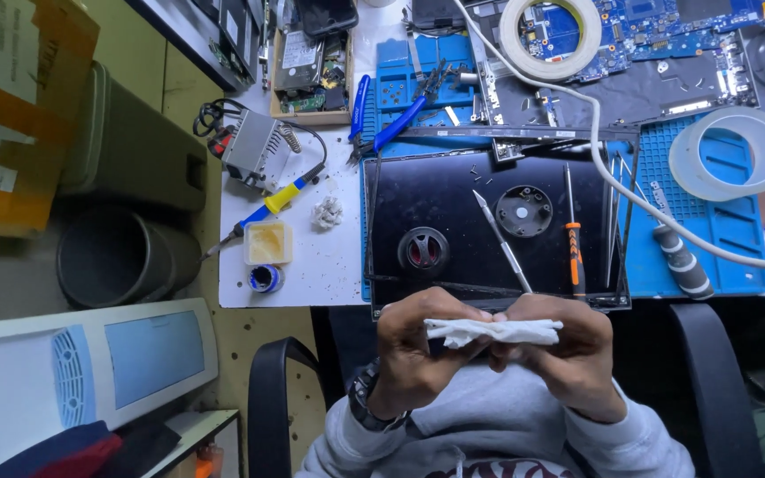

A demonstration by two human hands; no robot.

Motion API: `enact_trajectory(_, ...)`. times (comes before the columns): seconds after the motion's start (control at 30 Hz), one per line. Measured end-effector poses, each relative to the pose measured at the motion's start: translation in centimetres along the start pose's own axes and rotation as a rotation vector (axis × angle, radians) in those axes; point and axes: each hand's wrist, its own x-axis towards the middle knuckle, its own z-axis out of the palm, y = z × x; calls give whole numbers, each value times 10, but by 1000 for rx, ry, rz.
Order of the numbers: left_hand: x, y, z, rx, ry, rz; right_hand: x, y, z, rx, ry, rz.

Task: Cleaning a small electronic component using a tissue and cleaning spray at a repair workbench.

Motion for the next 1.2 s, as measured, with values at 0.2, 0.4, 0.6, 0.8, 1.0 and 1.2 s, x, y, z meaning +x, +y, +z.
enact_trajectory(0.2, -3, -7, -11, -215, -150, -108, 4, 13, -11, 133, -36, -118)
enact_trajectory(0.4, 1, -1, -14, -343, -219, -147, 10, 11, -10, 201, -102, -134)
enact_trajectory(0.6, 1, -4, -20, -284, -228, -56, 14, -2, -9, 293, -148, 51)
enact_trajectory(0.8, 1, 7, -16, 43, -232, 27, 12, 10, -15, 88, -71, -112)
enact_trajectory(1.0, -5, -8, 2, 320, 5, 218, 6, 20, -7, -44, 181, -121)
enact_trajectory(1.2, -18, -25, 11, 43, 88, -14, 8, 19, -4, 169, 142, -154)
